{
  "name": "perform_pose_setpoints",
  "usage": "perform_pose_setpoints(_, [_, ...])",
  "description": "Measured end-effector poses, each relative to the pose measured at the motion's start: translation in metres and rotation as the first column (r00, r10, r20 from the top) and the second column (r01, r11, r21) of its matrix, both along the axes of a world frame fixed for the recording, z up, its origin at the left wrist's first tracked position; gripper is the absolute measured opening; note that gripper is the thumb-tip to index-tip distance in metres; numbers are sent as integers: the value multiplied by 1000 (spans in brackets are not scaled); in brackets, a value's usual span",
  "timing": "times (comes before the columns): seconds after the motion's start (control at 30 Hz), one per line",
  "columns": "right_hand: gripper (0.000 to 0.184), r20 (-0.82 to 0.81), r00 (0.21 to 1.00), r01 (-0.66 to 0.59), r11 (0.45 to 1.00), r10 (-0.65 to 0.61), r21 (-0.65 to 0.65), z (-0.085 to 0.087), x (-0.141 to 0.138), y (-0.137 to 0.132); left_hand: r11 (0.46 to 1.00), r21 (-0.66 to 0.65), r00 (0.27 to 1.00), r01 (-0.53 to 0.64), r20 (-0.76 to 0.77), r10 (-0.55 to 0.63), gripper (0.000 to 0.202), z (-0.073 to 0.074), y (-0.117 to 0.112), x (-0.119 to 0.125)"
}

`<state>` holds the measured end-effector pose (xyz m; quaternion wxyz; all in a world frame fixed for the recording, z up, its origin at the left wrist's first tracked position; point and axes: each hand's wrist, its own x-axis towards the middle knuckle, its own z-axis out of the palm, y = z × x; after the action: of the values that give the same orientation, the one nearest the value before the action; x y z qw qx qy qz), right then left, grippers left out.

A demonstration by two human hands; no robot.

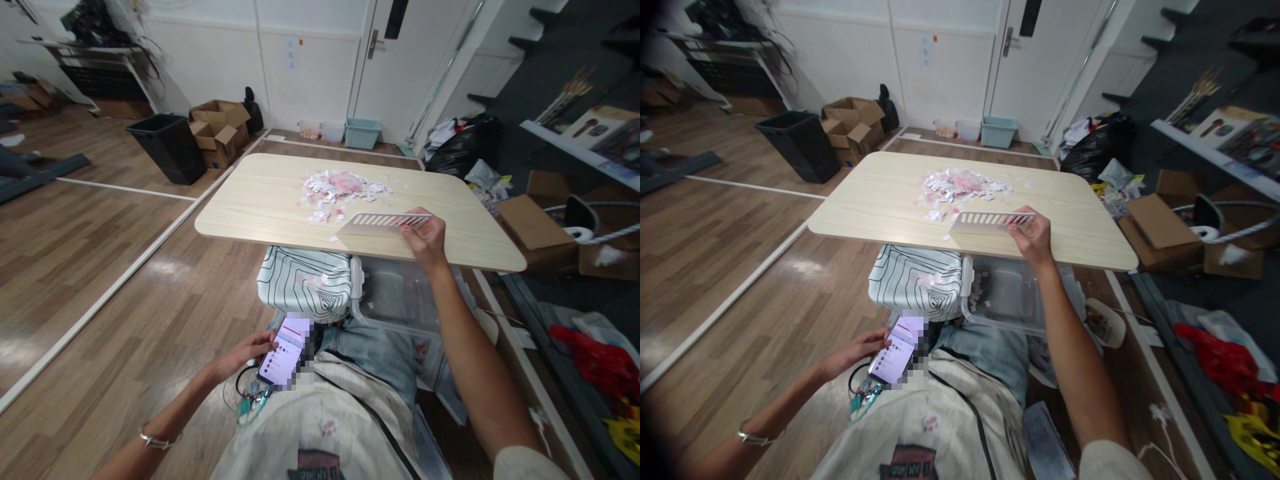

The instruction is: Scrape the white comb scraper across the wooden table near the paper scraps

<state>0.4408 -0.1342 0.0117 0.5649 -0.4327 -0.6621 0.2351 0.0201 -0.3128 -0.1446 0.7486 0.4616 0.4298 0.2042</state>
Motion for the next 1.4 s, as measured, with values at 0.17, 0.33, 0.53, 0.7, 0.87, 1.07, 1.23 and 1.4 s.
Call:
perform_pose_setpoints(0.17, [28, -6, 1000, 0, 1000, 0, 5, 0, -1, -1, 1000, -14, 1000, 12, 26, -12, 32, 4, -1, -2])
perform_pose_setpoints(0.33, [33, -6, 1000, 9, 1000, -9, -8, 1, -2, -1, 1000, -17, 998, 11, 59, -10, 31, 1, -4, -6])
perform_pose_setpoints(0.53, [31, 4, 1000, 16, 1000, -16, 0, 1, -2, -1, 1000, -16, 993, 25, 117, -23, 25, -12, -7, -12])
perform_pose_setpoints(0.7, [25, 8, 1000, 7, 1000, -7, 16, 1, -1, 0, 999, -2, 990, 32, 138, -31, 27, -15, -9, -14])
perform_pose_setpoints(0.87, [25, -4, 1000, 8, 1000, -8, 9, 1, -1, 0, 999, 9, 991, 53, 124, -54, 31, -12, -10, -13])
perform_pose_setpoints(1.07, [23, 0, 1000, -1, 1000, 1, 12, 1, -1, -1, 999, 1, 996, 41, 74, -41, 30, -6, -10, -10])
perform_pose_setpoints(1.23, [22, -13, 1000, -28, 999, 28, 28, -1, 0, 0, 998, 35, 999, 43, -20, -42, 36, 9, -9, 3])
perform_pose_setpoints(1.4, [23, -6, 1000, -15, 1000, 15, 21, -2, 0, 1, 993, 102, 959, -58, -272, 84, 61, 14, -12, 32])
